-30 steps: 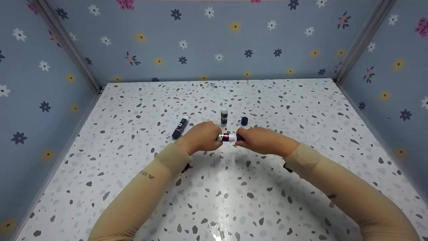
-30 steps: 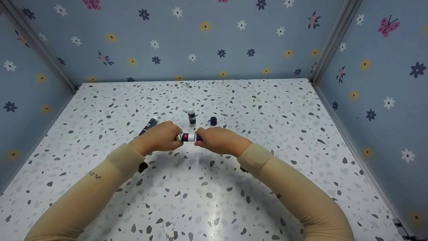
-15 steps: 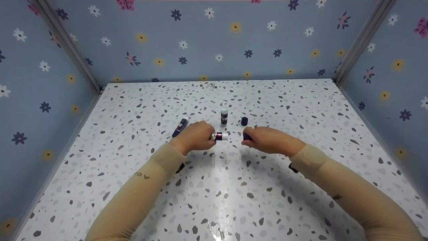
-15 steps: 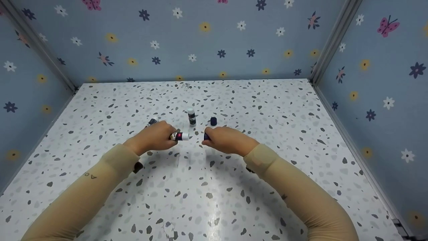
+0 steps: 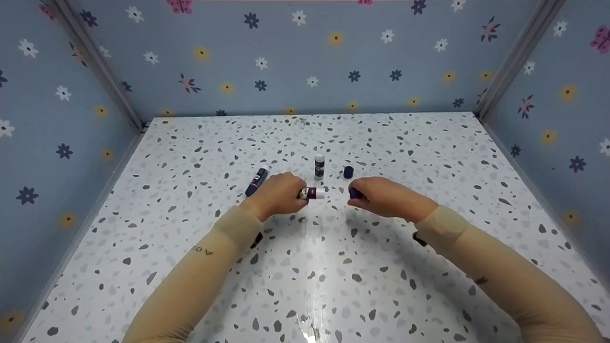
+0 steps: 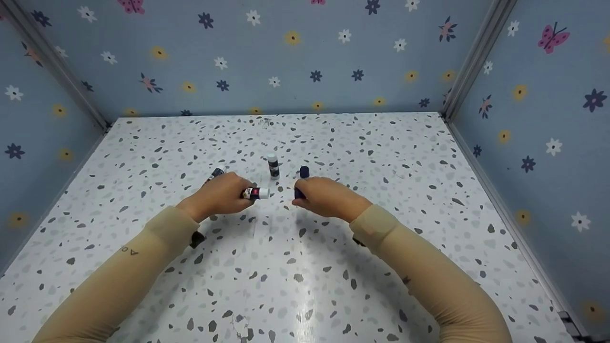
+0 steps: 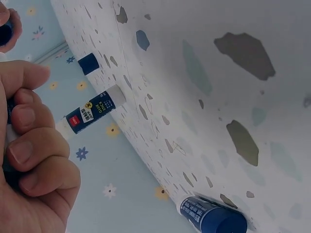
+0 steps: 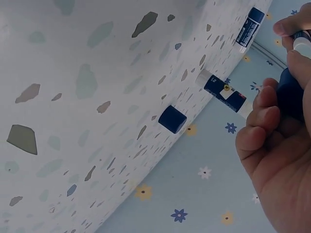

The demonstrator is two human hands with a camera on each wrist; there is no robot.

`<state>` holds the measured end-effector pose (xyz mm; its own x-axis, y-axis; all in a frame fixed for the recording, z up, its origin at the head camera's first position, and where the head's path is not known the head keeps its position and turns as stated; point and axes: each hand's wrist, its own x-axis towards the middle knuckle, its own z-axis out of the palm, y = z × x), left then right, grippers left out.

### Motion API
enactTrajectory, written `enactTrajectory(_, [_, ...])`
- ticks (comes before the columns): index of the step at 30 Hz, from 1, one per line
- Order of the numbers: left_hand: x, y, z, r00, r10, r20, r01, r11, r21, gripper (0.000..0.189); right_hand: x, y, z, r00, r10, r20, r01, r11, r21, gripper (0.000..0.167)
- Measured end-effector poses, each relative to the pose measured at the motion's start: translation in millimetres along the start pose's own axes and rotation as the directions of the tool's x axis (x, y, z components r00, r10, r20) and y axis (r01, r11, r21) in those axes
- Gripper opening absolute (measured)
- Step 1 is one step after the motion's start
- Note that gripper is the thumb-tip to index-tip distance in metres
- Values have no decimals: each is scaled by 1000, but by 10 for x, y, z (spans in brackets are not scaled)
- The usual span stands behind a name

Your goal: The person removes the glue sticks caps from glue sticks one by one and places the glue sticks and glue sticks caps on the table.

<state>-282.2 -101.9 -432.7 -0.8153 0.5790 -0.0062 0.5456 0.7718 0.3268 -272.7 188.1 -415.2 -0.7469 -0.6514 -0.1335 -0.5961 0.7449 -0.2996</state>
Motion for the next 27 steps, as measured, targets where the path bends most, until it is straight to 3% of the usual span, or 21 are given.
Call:
enactTrajectory(10, [10,-10,35,1000,-12,-28,11,999,-41,25,-27,61,-17,996,-11,-88,16,999,49,42])
enactTrajectory(19, [-2,12,25,999,-33,-19,31,996,-85,29,17,135,-17,994,5,-110,3,997,79,32])
enactTrajectory(27, [-16,27,23,999,-40,-24,38,995,-91,29,103,195,-14,992,49,-115,-38,994,101,34])
